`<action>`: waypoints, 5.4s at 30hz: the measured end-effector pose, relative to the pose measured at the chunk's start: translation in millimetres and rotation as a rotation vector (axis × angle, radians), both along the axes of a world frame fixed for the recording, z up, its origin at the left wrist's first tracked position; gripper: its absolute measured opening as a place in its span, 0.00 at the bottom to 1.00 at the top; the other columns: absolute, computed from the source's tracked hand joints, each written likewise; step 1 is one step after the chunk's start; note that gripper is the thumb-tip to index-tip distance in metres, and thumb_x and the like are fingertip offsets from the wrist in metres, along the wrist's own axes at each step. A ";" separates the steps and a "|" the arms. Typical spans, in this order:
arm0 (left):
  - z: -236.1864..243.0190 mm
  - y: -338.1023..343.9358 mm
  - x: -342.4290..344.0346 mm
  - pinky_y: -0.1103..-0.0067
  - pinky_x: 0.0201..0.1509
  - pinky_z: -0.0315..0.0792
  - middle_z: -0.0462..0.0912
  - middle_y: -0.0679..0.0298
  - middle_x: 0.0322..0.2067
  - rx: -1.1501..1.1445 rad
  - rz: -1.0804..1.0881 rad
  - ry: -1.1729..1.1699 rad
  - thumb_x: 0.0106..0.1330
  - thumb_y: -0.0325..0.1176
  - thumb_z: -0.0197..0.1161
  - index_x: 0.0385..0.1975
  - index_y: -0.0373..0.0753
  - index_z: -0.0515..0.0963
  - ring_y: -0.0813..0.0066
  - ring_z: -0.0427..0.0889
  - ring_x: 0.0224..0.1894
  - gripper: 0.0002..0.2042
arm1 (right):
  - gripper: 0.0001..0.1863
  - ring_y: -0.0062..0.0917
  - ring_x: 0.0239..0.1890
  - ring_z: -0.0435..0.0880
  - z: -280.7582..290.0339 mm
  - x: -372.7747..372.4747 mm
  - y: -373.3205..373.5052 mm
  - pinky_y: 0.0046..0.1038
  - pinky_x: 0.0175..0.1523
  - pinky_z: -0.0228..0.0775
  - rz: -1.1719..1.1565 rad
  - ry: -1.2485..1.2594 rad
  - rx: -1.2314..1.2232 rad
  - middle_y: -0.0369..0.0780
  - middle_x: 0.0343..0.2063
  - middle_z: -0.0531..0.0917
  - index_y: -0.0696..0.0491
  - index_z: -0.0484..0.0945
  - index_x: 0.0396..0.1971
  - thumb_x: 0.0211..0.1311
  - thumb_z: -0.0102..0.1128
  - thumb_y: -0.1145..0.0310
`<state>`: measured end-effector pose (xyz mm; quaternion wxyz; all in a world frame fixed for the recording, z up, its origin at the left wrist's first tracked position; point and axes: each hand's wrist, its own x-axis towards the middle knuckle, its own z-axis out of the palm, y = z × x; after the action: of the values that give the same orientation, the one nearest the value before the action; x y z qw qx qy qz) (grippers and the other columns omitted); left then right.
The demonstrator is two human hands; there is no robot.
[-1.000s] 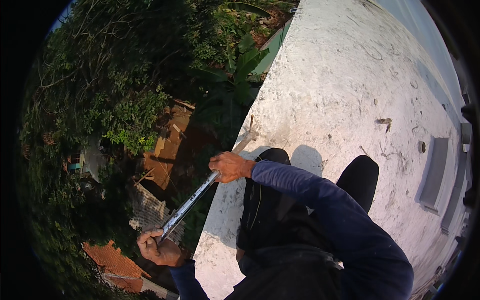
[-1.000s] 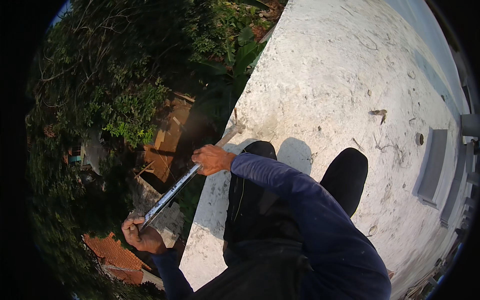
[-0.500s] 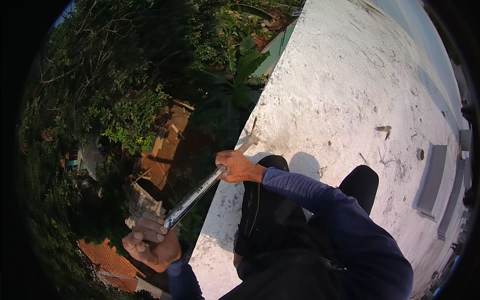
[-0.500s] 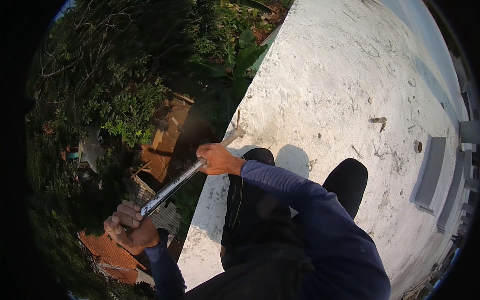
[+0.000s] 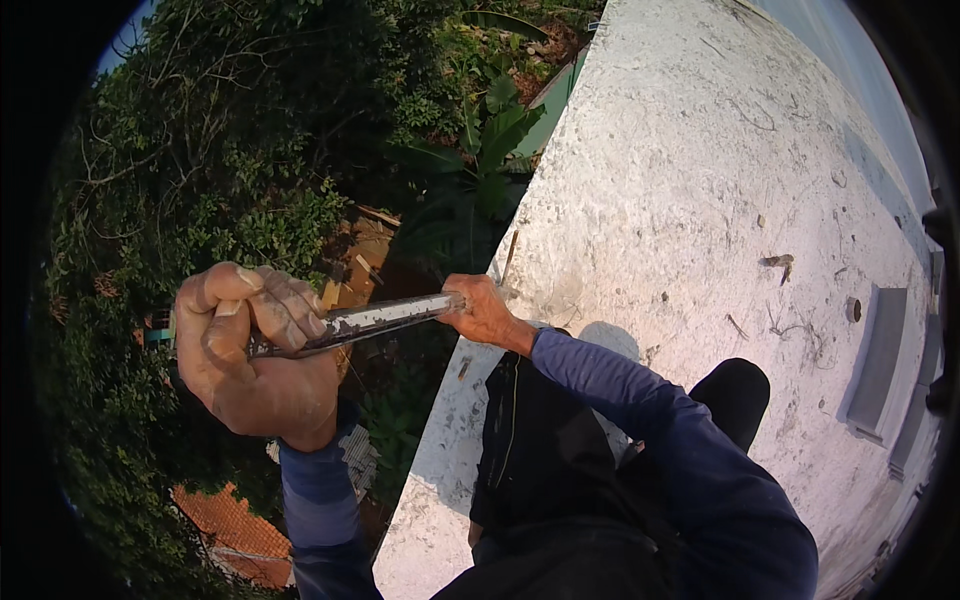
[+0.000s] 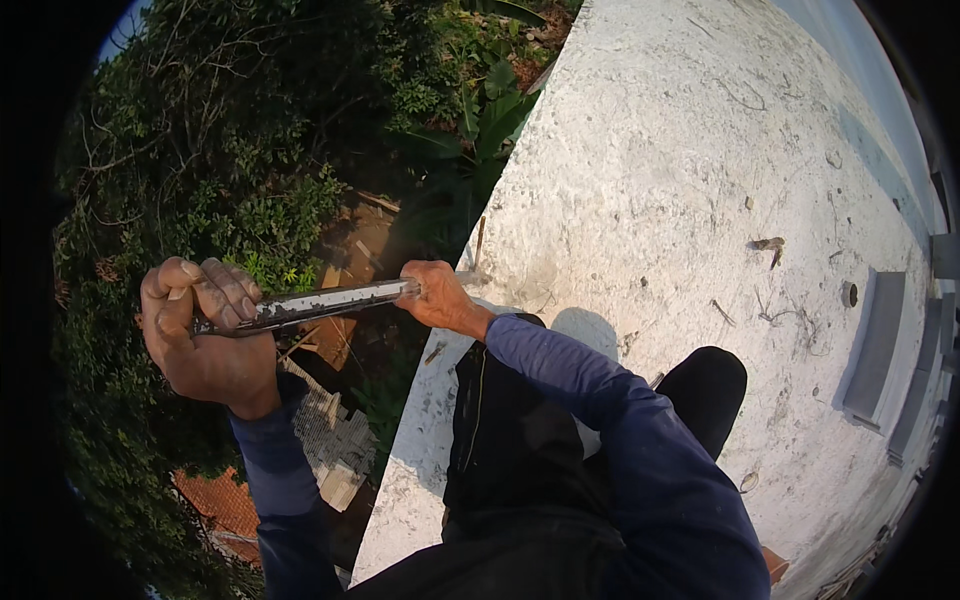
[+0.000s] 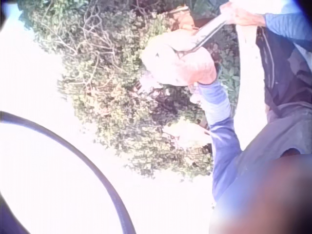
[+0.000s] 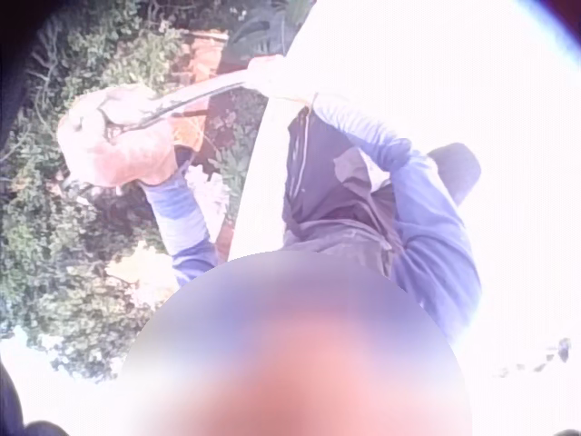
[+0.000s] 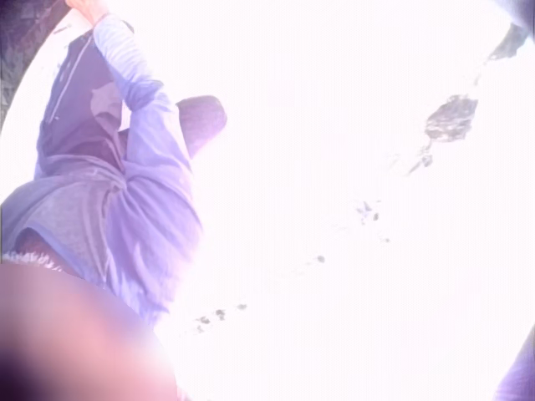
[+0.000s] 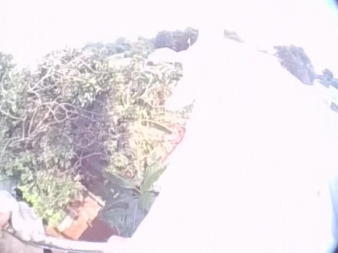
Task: The person kneels on a rooftop and uses a metal bar and a tape measure to measure and mark the roof surface. They repeatedly position the bar, extend the tape measure, and make marks on the concrete.
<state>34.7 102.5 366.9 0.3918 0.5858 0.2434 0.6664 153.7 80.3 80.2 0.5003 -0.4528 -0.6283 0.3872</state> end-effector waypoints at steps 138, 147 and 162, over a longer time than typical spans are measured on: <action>-381.4 42.2 129.0 0.60 0.42 0.78 0.86 0.56 0.24 -0.701 0.239 0.795 0.54 0.44 0.72 0.27 0.42 0.82 0.52 0.86 0.33 0.13 | 0.18 0.24 0.22 0.57 241.0 294.7 260.5 0.29 0.32 0.53 -0.060 0.779 -0.306 0.34 0.17 0.57 0.49 0.58 0.16 0.65 0.51 0.66; -392.2 43.1 121.0 0.61 0.36 0.79 0.84 0.58 0.20 -0.497 0.246 0.787 0.51 0.42 0.74 0.26 0.41 0.81 0.56 0.86 0.27 0.13 | 0.18 0.23 0.22 0.58 257.0 248.4 240.9 0.29 0.31 0.52 -0.554 0.565 -0.074 0.34 0.18 0.59 0.49 0.59 0.17 0.65 0.52 0.66; -401.9 30.5 118.2 0.63 0.31 0.78 0.82 0.61 0.21 -0.368 0.283 0.720 0.50 0.38 0.73 0.28 0.42 0.78 0.57 0.84 0.25 0.12 | 0.12 0.30 0.21 0.66 276.5 199.3 183.0 0.33 0.31 0.59 -0.745 0.522 0.169 0.41 0.21 0.65 0.58 0.66 0.26 0.65 0.51 0.66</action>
<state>152.9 133.0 -35.0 0.2844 0.6621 0.5574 0.4123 353.0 263.3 356.7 0.7818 -0.4927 -0.3054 0.2296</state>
